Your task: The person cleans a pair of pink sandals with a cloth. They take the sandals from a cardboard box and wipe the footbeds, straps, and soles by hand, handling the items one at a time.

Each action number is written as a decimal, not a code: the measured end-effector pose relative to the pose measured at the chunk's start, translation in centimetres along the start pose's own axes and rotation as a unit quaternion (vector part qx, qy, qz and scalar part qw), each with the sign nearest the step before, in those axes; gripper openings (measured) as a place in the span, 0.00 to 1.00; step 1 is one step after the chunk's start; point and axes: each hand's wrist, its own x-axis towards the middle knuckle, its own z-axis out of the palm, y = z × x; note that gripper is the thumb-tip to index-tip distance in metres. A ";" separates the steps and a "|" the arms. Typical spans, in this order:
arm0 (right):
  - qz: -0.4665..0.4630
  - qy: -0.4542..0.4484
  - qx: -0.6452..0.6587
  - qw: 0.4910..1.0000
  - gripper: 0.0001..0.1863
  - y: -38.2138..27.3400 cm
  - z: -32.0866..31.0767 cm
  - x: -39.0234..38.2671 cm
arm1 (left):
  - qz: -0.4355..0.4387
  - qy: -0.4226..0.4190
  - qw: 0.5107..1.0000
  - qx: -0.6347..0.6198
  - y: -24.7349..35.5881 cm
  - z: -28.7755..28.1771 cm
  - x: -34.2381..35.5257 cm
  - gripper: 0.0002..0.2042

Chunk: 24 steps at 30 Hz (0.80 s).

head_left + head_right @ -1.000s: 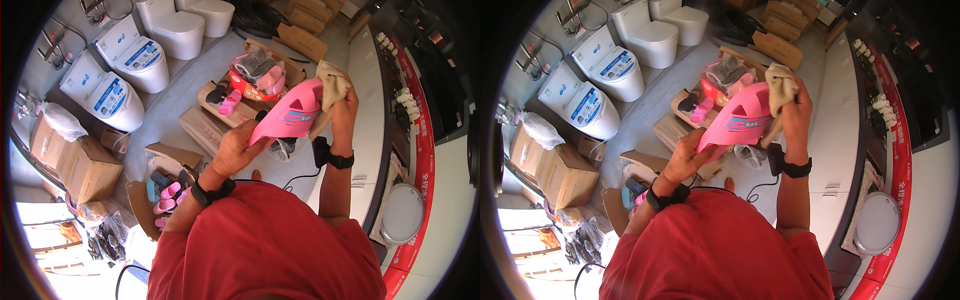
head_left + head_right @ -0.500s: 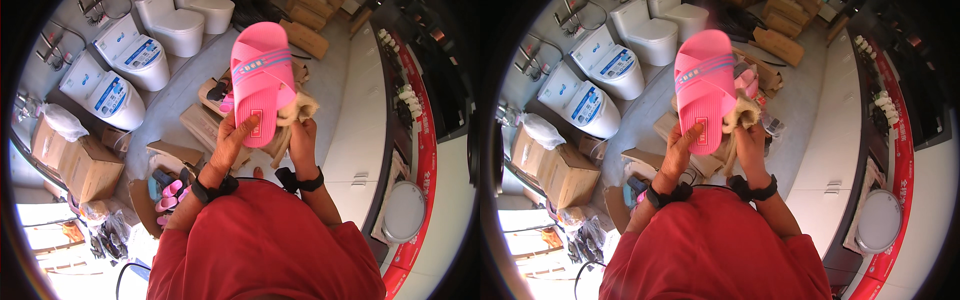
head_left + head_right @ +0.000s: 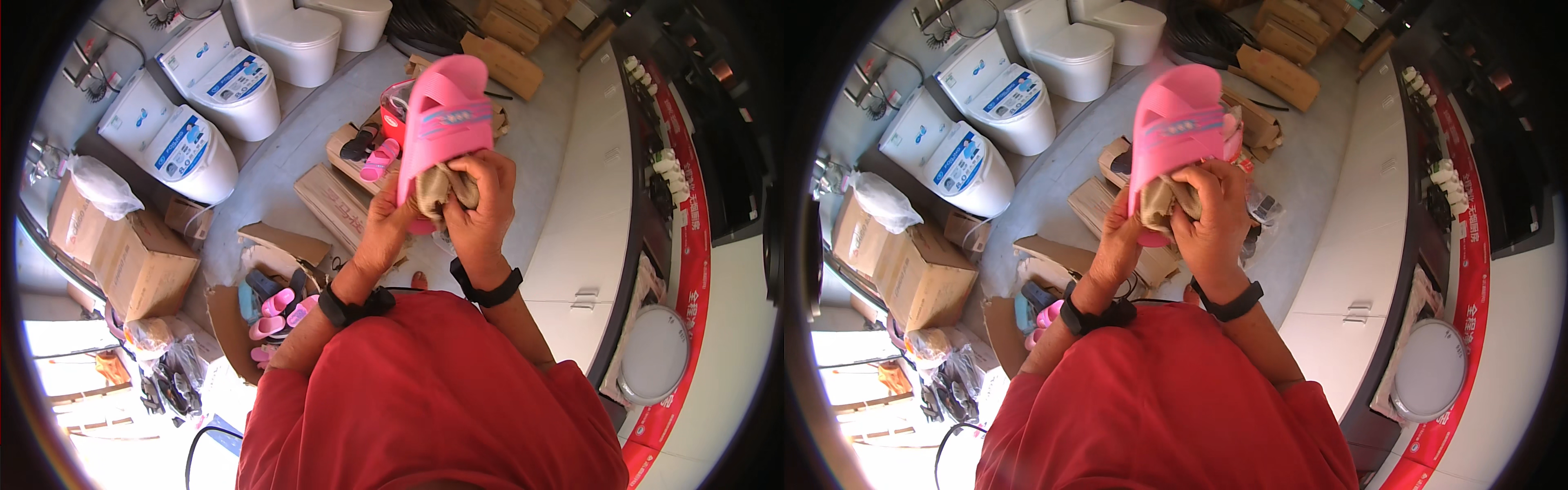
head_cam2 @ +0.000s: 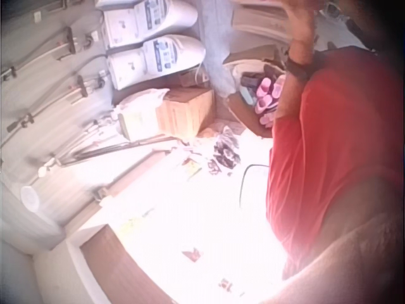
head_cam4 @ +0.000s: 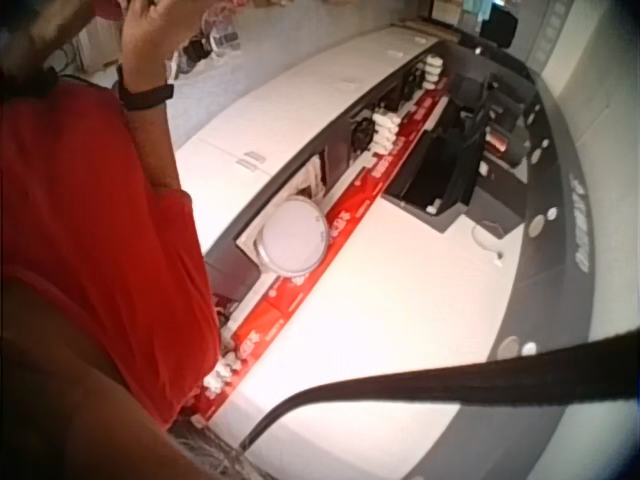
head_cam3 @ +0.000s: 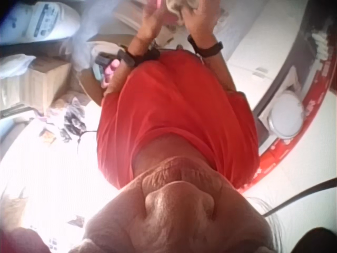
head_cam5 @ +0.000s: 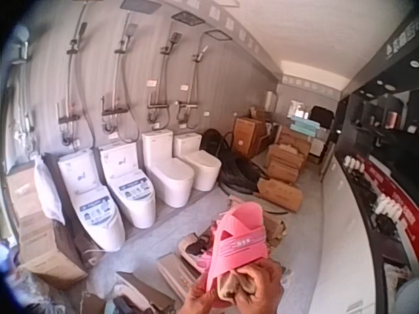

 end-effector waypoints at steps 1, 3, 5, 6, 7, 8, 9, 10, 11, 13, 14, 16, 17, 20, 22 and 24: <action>-0.001 -0.001 0.001 1.000 0.22 0.0 0.0 0.0 | 0.001 0.001 1.000 0.000 -0.1 0.2 0.0 0.21; 0.025 -0.014 0.026 0.999 0.20 -0.5 -0.1 -0.2 | 0.012 0.001 0.999 0.032 0.1 0.6 -0.1 0.23; 0.018 -0.064 0.041 0.997 0.19 -1.7 -1.1 0.4 | 0.019 0.023 0.999 0.020 0.0 0.3 -0.1 0.23; 0.011 -0.111 0.055 0.992 0.19 -2.0 -1.5 0.5 | 0.025 0.041 0.999 0.008 0.0 0.1 -0.1 0.23; -0.002 -0.134 0.080 0.988 0.20 -2.1 -1.6 0.3 | 0.001 0.052 0.998 0.024 0.2 -0.2 -0.1 0.23; -0.002 -0.148 0.088 0.985 0.21 -2.1 -1.7 0.1 | -0.023 0.060 0.997 0.040 0.4 -0.3 0.0 0.22; 0.002 -0.152 0.093 0.984 0.21 -1.7 -1.7 -0.4 | 0.013 0.054 0.998 0.009 0.4 0.0 0.3 0.22; 0.006 -0.157 0.098 0.983 0.21 -1.3 -1.7 -0.8 | 0.049 0.047 0.997 -0.022 0.5 0.3 0.5 0.22; 0.006 -0.157 0.098 0.983 0.21 -1.3 -1.8 -0.8 | 0.049 0.050 0.998 0.008 0.7 0.4 0.4 0.21; 0.054 -0.192 0.068 0.977 0.20 -1.5 -2.0 -1.0 | 0.046 0.054 0.997 -0.004 0.4 0.5 0.4 0.23; 0.056 -0.190 0.067 0.978 0.20 -1.4 -1.8 -1.0 | 0.043 0.057 0.997 -0.017 0.3 0.6 0.5 0.24; 0.085 -0.145 0.059 0.984 0.20 -0.7 -1.1 -1.0 | 0.031 0.063 0.998 0.006 0.6 1.0 0.5 0.24; 0.085 -0.143 0.058 0.984 0.20 -0.2 -0.8 -1.0 | 0.027 0.067 0.997 0.017 0.6 1.1 0.4 0.24; 0.158 0.021 0.208 0.965 0.18 1.0 0.3 -0.5 | 0.090 0.029 0.994 0.058 -0.3 1.5 0.4 0.26; 0.269 0.027 0.363 0.892 0.17 0.4 0.0 -0.5 | 0.077 0.028 0.996 0.026 0.0 1.8 0.3 0.27; 0.286 0.022 0.424 0.859 0.17 -1.2 -0.4 0.2 | 0.082 0.053 0.995 0.000 0.1 1.6 0.3 0.27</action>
